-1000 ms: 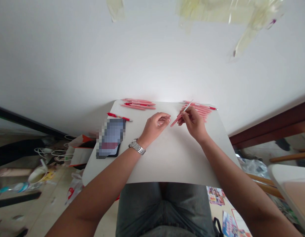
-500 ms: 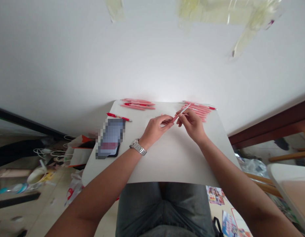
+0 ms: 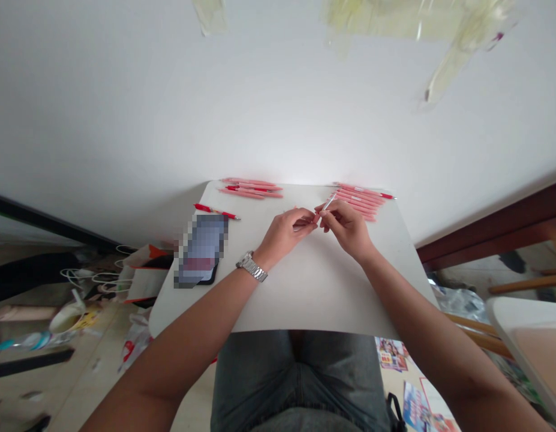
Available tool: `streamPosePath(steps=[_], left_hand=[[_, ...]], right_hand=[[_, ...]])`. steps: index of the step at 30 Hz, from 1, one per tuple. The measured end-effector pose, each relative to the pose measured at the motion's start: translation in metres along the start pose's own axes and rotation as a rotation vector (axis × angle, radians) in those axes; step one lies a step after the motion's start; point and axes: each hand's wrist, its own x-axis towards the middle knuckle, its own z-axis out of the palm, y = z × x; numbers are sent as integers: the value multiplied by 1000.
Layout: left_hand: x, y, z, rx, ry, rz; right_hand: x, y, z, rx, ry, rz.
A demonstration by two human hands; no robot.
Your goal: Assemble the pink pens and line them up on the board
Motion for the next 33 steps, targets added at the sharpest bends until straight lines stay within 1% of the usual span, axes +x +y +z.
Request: streamPosePath(steps=[10, 13, 18, 25, 28, 31, 33], left_hand=[[0, 0, 0, -21, -3, -7], [0, -1, 1, -38, 2, -24], [0, -3, 1, -13, 13, -43], [-1, 0, -2, -49, -59, -92], [-1, 1, -3, -62, -73, -79], [-2, 3, -2, -41, -30, -44], [-1, 3, -1, 11, -21, -25]], right_hand=[[0, 1, -3, -57, -17, -8], [0, -1, -4, 0, -6, -2], [3, -8, -4, 73, 55, 7], [6, -13, -2, 161, 50, 62], [6, -16, -2, 159, 43, 80], [5, -17, -3, 152, 49, 51], [3, -14, -3, 129, 29, 32]])
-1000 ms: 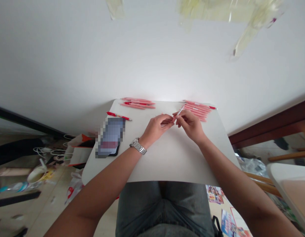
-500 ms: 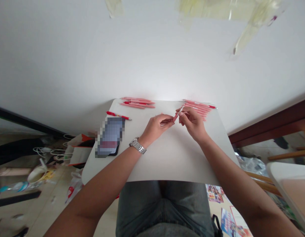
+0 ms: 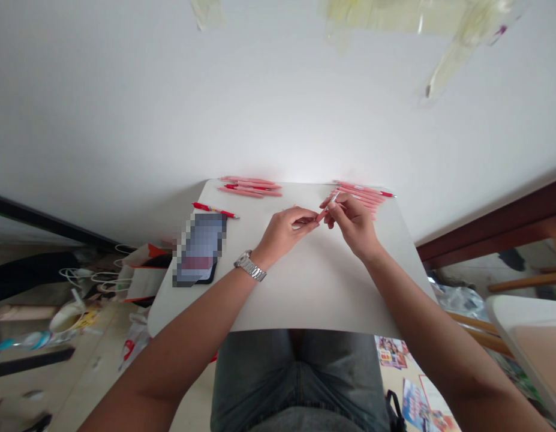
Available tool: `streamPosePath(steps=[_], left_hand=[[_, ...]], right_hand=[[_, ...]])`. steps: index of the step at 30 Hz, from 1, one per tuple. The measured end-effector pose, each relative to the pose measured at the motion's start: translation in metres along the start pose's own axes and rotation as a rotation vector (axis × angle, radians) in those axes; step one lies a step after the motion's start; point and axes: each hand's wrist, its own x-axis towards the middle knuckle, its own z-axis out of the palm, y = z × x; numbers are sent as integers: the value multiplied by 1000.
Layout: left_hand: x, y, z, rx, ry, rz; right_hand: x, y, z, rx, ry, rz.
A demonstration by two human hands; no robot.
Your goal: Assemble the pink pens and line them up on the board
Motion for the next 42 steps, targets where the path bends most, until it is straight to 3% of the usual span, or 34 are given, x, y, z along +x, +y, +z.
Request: streamPosePath(steps=[5, 12, 31, 39, 42], left_hand=[[1, -4, -1, 63, -77, 3], [1, -1, -1, -13, -12, -20], [1, 3, -3, -34, -41, -36], [0, -5, -4, -61, 2, -49], [0, -3, -5, -82, -8, -52]], right_hand=[[-3, 11, 0, -51, -73, 10], [-2, 7, 1, -4, -58, -1], [2, 0, -1, 22, -17, 102], [0, 14, -4, -4, -134, 146], [0, 17, -4, -30, -124, 111]])
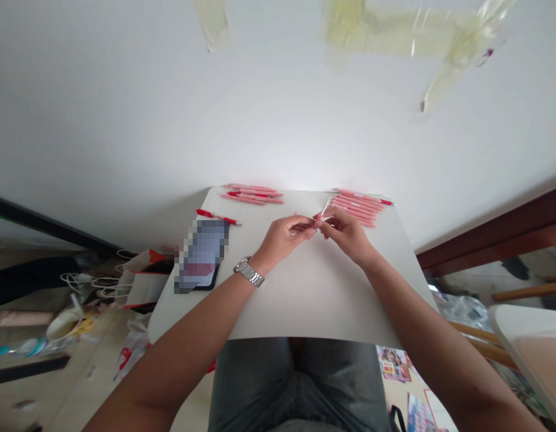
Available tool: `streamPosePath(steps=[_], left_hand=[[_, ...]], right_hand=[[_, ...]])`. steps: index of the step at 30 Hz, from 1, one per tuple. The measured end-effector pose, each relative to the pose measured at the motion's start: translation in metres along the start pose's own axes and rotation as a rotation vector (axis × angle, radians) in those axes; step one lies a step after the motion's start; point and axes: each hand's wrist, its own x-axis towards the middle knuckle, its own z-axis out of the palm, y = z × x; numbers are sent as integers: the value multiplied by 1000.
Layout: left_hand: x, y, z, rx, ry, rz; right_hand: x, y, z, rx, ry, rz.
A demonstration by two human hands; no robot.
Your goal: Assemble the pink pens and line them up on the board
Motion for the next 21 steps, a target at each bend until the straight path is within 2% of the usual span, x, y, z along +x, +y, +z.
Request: streamPosePath(steps=[3, 9, 14, 21], left_hand=[[0, 3, -3, 47, 29, 18], [1, 4, -22, 470, 185, 147], [2, -3, -36, 666, 263, 114], [0, -16, -41, 824, 244, 61]], right_hand=[[0, -1, 0, -19, 22, -15], [1, 0, -2, -53, 66, 13], [1, 3, -2, -63, 97, 34], [1, 5, -2, -85, 106, 47]])
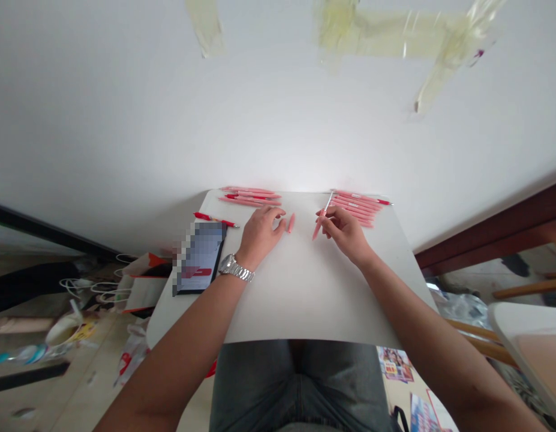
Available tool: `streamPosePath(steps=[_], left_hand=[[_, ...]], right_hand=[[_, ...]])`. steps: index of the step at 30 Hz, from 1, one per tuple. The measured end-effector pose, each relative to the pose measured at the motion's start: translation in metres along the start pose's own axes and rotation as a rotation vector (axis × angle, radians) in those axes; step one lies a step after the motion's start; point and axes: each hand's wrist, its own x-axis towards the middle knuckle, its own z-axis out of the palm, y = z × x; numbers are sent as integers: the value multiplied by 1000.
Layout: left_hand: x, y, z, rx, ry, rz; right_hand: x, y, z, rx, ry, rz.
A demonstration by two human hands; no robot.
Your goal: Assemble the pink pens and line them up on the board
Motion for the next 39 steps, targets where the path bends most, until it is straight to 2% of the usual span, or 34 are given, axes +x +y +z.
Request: streamPosePath(steps=[8, 19, 32, 39], left_hand=[[-1, -6, 2, 96, 6, 11], [1, -9, 1, 73, -39, -1], [0, -7, 4, -43, -43, -25], [0, -7, 8, -157, -26, -104]], right_hand=[[0, 4, 0, -5, -6, -3], [-1, 3, 0, 5, -8, 1], [-3, 0, 0, -19, -22, -19], [-4, 4, -1, -138, -29, -107]])
